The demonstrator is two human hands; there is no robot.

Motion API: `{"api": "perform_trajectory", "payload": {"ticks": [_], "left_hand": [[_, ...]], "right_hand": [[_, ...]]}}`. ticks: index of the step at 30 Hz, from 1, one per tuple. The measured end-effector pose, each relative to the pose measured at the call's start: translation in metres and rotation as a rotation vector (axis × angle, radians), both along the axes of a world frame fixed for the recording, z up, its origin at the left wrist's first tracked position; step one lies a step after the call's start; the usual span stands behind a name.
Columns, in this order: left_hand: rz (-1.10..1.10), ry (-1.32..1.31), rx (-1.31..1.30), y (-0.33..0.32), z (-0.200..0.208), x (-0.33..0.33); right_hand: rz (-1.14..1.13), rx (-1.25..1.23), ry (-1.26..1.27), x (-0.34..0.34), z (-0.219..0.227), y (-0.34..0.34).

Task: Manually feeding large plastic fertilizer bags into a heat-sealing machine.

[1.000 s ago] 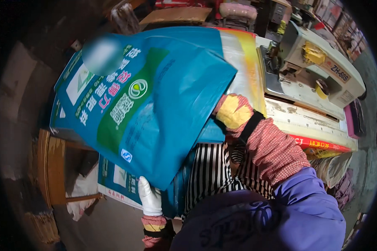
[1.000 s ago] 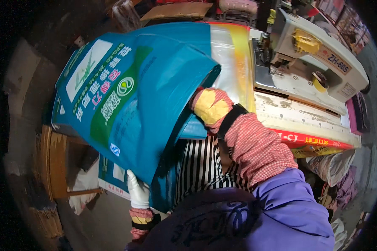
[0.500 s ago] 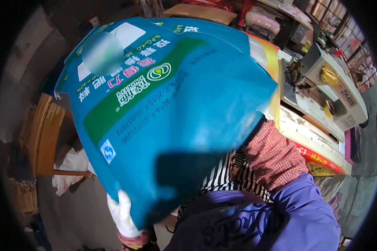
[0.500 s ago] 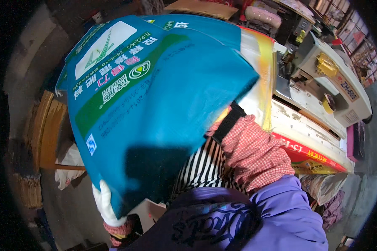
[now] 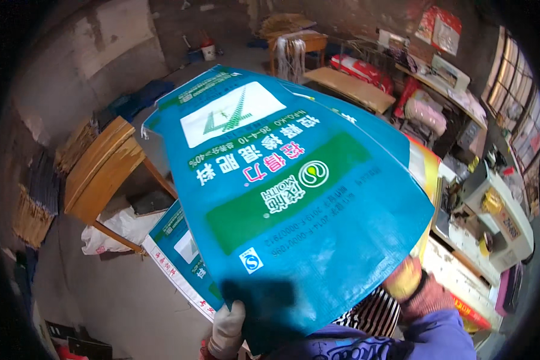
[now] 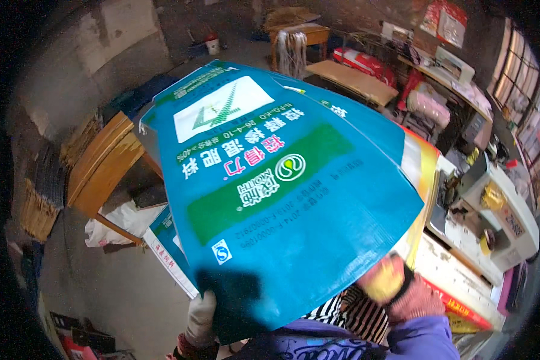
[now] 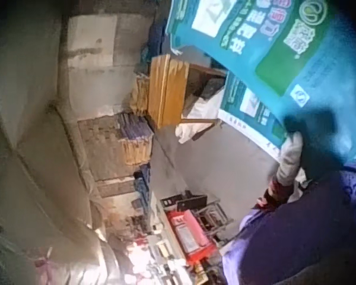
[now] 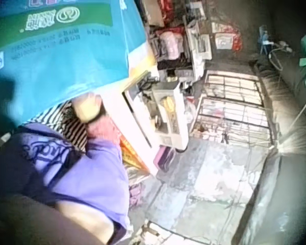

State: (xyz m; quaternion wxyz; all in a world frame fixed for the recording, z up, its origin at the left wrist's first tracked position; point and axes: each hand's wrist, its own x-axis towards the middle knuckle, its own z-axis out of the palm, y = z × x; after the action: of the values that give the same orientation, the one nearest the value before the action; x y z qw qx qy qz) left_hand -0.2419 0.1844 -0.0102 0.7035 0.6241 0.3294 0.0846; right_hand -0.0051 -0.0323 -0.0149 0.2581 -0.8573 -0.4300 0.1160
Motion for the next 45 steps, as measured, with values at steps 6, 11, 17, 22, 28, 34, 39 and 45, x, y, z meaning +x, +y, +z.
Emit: {"api": "perform_trajectory", "payload": {"ticks": [6, 11, 17, 22, 28, 34, 39, 45], "left_hand": [[-0.14, -0.069, 0.312, -0.004, -0.037, -0.012], [-0.123, -0.125, 0.044, -0.008, -0.052, -0.018], [-0.068, -0.154, 0.197, -0.019, 0.022, -0.004], [-0.154, -0.159, 0.158, -0.006, 0.03, 0.007], [-0.093, -0.146, 0.167, -0.007, 0.017, 0.001], [-0.13, -0.072, 0.325, -0.005, 0.013, -0.004], [-0.127, -0.109, 0.218, 0.007, -0.003, -0.006], [-0.112, -0.04, 0.308, 0.029, -0.04, -0.001]], "right_hand": [[0.465, -0.04, 0.155, -0.069, 0.002, 0.013], [0.158, -0.104, -0.058, -0.027, -0.075, 0.048], [0.326, 0.127, 0.006, -0.06, -0.038, 0.027], [0.546, 0.345, 0.155, -0.07, 0.074, -0.064], [-0.431, 0.284, -0.477, 0.057, 0.119, -0.086], [-0.292, -0.302, -0.024, 0.09, 0.075, -0.089], [-0.486, -0.203, -0.064, 0.068, 0.027, -0.099], [-0.626, -0.22, -0.29, 0.032, -0.005, -0.081]]}}
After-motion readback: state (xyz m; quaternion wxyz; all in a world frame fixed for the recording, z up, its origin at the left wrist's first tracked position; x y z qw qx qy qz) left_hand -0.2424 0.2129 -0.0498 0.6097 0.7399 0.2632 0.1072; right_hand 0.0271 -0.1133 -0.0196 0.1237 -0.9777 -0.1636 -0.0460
